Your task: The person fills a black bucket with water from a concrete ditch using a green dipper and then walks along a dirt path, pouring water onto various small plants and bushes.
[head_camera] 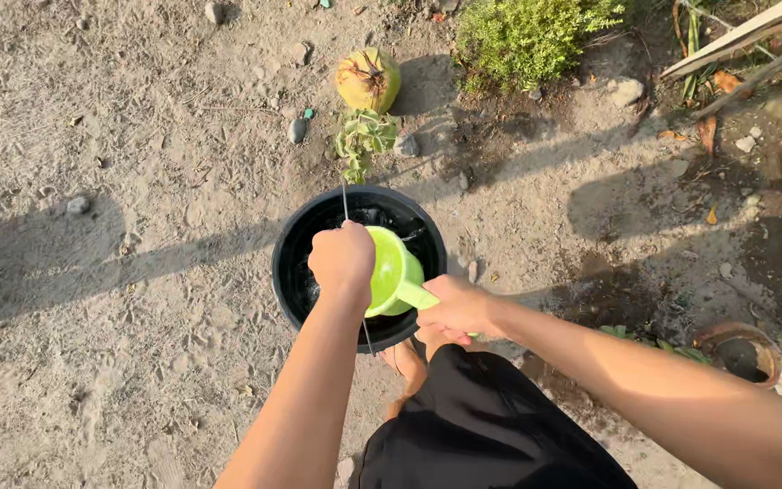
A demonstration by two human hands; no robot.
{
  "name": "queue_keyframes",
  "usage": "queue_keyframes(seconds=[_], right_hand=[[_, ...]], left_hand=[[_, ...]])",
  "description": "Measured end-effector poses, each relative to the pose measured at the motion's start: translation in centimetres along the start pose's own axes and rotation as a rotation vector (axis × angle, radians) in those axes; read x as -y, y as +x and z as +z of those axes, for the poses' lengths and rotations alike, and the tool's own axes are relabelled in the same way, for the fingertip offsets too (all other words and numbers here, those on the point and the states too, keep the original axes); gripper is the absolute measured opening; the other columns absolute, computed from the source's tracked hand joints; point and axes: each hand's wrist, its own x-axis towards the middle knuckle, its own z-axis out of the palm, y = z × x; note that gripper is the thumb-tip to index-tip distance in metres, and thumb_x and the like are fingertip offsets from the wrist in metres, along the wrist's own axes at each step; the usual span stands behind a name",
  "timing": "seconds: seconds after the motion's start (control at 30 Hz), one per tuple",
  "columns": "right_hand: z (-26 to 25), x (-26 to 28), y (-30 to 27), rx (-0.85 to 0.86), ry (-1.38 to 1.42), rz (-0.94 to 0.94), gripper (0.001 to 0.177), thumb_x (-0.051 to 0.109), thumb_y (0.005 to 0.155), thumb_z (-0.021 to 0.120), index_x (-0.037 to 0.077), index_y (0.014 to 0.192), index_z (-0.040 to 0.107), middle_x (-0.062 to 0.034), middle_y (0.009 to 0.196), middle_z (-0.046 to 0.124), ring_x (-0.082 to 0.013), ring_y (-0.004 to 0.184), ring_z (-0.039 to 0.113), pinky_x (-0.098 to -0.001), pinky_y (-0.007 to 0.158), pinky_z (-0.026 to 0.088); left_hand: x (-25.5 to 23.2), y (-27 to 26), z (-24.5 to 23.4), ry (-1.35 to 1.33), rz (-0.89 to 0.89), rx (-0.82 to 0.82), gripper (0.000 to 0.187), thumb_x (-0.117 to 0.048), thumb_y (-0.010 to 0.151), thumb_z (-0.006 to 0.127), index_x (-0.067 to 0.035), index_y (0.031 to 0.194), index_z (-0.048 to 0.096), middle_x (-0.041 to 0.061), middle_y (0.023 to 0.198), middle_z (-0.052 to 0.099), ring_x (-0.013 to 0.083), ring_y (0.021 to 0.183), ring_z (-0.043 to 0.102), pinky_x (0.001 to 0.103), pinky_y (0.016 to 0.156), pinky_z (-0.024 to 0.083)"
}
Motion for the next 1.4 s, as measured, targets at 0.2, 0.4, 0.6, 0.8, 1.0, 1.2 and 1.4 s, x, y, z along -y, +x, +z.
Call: queue_keyframes(seconds=[0.2,0.4,0.6,0.8,1.0,1.2,1.4], right_hand=[[-3.5,9.0,-5.7,0.005,0.166,-0.01,0.008,0.008,0.084,0.059,0.005,0.092,0.058,0.0006,0.057,0.046,-0.0072,0.035,0.039,-0.0277,0.031,0.033],[-6.5,15.6,-3.0,-0.324,-0.208,0.057,0.01,0.007,0.083,0.059,0.002,0.092,0.057,-0.0043,0.057,0.054,-0.0153,0.036,0.045,-0.0365,0.031,0.035],[-11.1,15.1,7.0,-0.439,-0.498,0.176,0.017,0.008,0.088,0.06,-0.007,0.082,0.057,-0.0124,0.056,0.055,-0.0234,0.039,0.053,-0.039,0.035,0.041],[-15.3,13.6,13.5,-0.466,-0.315,0.217,0.014,0.004,0.084,0.06,-0.009,0.079,0.06,-0.0097,0.061,0.059,-0.0192,0.044,0.053,-0.038,0.037,0.04],[-15.0,16.1,15.4,-0.549,-0.467,0.289,0.012,-0.001,0.083,0.053,-0.009,0.078,0.061,-0.0148,0.062,0.061,-0.0233,0.043,0.055,-0.0402,0.04,0.04],[-14.8,17.4,16.3,-0.582,-0.543,0.259,0.011,-0.001,0.083,0.054,-0.008,0.078,0.062,-0.0183,0.065,0.064,-0.025,0.046,0.059,-0.0376,0.038,0.045],[-14.2,21.7,10.7,-0.279,0.059,0.135,0.01,0.01,0.091,0.058,0.002,0.09,0.052,0.0002,0.061,0.049,-0.0094,0.041,0.04,-0.0304,0.037,0.034]], left_hand=[[-0.6,7.2,-4.0,-0.211,-0.235,-0.147,0.043,-0.027,0.094,0.055,0.006,0.119,0.066,0.024,0.125,0.067,0.0389,0.113,0.068,0.046,0.093,0.056],[-0.1,11.9,-4.6,-0.276,-0.385,-0.223,0.041,-0.022,0.093,0.054,0.006,0.121,0.065,0.025,0.127,0.065,0.0397,0.113,0.068,0.046,0.092,0.055],[0.1,15.5,-5.8,-0.257,-0.454,-0.242,0.042,-0.022,0.093,0.054,0.006,0.122,0.065,0.024,0.127,0.067,0.038,0.112,0.069,0.045,0.09,0.057],[1.3,17.2,-4.5,-0.303,-0.513,-0.221,0.041,-0.021,0.093,0.053,0.006,0.123,0.064,0.022,0.127,0.066,0.0362,0.109,0.069,0.045,0.088,0.056],[2.5,18.1,-3.1,-0.265,-0.531,-0.21,0.042,-0.02,0.092,0.053,0.008,0.121,0.065,0.024,0.125,0.067,0.0363,0.107,0.069,0.044,0.085,0.055],[1.3,18.7,-3.3,-0.323,-0.534,-0.16,0.04,-0.017,0.089,0.051,0.007,0.117,0.066,0.021,0.12,0.07,0.0305,0.099,0.071,0.041,0.076,0.056],[-1.5,18.4,-6.6,-0.356,-0.536,-0.126,0.036,-0.017,0.09,0.05,0.007,0.111,0.068,0.019,0.106,0.071,0.027,0.079,0.067,0.042,0.064,0.053]])
